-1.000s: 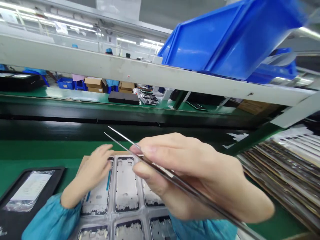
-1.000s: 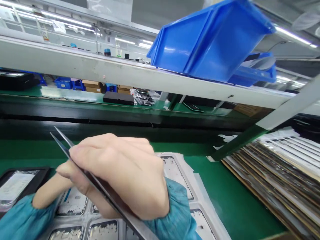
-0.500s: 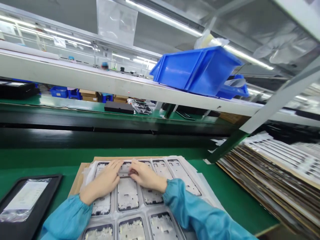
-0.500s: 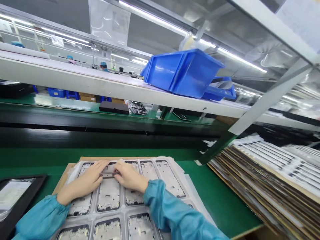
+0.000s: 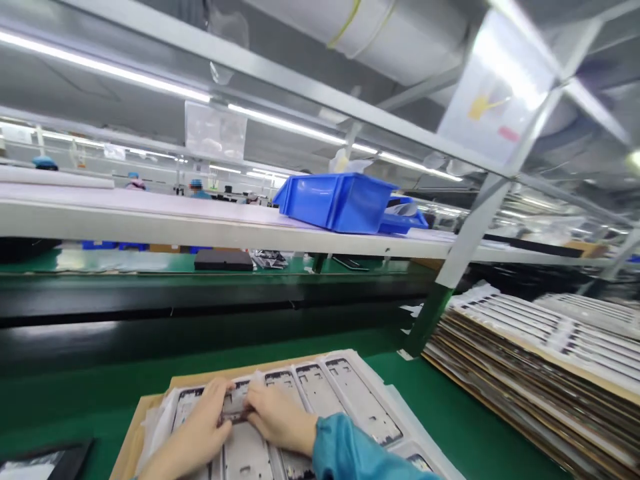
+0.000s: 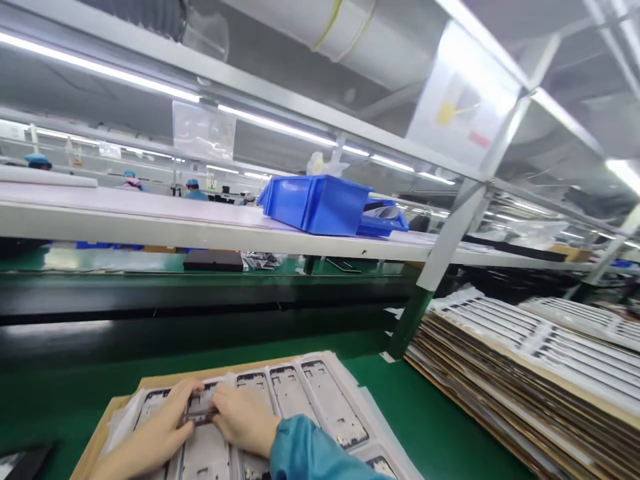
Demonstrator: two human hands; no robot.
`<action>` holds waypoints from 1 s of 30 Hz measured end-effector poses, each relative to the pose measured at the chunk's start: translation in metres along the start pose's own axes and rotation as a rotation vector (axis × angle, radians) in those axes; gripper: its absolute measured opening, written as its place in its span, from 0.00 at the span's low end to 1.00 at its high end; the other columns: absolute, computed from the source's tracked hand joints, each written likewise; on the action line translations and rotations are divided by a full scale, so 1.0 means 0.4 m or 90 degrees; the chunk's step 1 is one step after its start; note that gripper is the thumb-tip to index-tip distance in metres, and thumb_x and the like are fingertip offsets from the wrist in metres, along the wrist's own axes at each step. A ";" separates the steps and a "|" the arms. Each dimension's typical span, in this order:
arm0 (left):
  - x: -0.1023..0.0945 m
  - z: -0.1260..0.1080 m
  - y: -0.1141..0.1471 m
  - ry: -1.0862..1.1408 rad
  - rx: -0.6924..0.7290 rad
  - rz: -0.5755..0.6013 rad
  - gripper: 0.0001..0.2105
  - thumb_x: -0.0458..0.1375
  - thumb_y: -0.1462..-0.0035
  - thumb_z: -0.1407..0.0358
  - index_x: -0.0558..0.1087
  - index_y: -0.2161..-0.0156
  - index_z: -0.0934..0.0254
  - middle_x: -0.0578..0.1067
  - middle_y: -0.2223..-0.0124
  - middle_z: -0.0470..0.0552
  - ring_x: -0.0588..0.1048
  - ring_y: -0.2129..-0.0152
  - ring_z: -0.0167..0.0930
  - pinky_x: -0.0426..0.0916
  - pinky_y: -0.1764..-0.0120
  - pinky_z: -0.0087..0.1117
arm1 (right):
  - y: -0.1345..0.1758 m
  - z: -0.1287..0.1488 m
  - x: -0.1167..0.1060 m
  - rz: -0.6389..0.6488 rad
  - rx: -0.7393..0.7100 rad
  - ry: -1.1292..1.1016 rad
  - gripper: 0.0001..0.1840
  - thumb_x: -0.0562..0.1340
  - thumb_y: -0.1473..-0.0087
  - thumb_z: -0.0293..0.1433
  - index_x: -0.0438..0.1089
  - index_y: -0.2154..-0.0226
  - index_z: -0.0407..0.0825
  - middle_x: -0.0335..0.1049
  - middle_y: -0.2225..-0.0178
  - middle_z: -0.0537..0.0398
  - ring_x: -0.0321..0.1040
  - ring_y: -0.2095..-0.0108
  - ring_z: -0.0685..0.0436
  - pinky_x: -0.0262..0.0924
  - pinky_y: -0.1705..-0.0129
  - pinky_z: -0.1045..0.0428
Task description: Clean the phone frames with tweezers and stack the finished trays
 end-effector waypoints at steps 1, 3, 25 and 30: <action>0.002 0.006 -0.003 0.002 0.002 -0.009 0.24 0.52 0.53 0.70 0.70 0.48 0.65 0.73 0.41 0.65 0.68 0.41 0.43 0.57 0.37 0.45 | -0.002 0.000 -0.002 0.002 0.005 0.006 0.10 0.63 0.35 0.35 0.71 0.57 0.44 0.73 0.58 0.52 0.73 0.62 0.48 0.72 0.60 0.50; 0.003 0.016 -0.008 0.007 0.001 -0.029 0.23 0.52 0.53 0.70 0.70 0.49 0.64 0.74 0.44 0.63 0.70 0.43 0.42 0.58 0.38 0.43 | -0.005 0.004 -0.007 0.004 0.017 0.012 0.11 0.63 0.35 0.35 0.71 0.56 0.44 0.73 0.58 0.52 0.72 0.62 0.48 0.72 0.60 0.49; -0.087 -0.021 -0.004 0.632 -0.230 -0.274 0.20 0.69 0.48 0.59 0.76 0.50 0.59 0.79 0.64 0.49 0.78 0.67 0.32 0.75 0.62 0.31 | 0.005 -0.210 -0.084 -0.292 0.185 -0.150 0.15 0.62 0.34 0.38 0.70 0.51 0.44 0.72 0.56 0.51 0.73 0.60 0.46 0.72 0.56 0.47; -0.100 -0.060 -0.006 0.882 -0.301 -0.358 0.08 0.54 0.38 0.71 0.74 0.56 0.59 0.70 0.66 0.46 0.71 0.76 0.25 0.74 0.71 0.27 | -0.001 -0.201 -0.078 -0.249 0.174 -0.147 0.15 0.62 0.34 0.37 0.70 0.51 0.44 0.72 0.55 0.50 0.73 0.57 0.45 0.72 0.54 0.45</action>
Point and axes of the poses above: each hand's wrist, its own y-axis away from the middle knuckle, its own x-axis out of the palm, z = x × y, the point moved 3 cm from there along -y, towards the middle knuckle
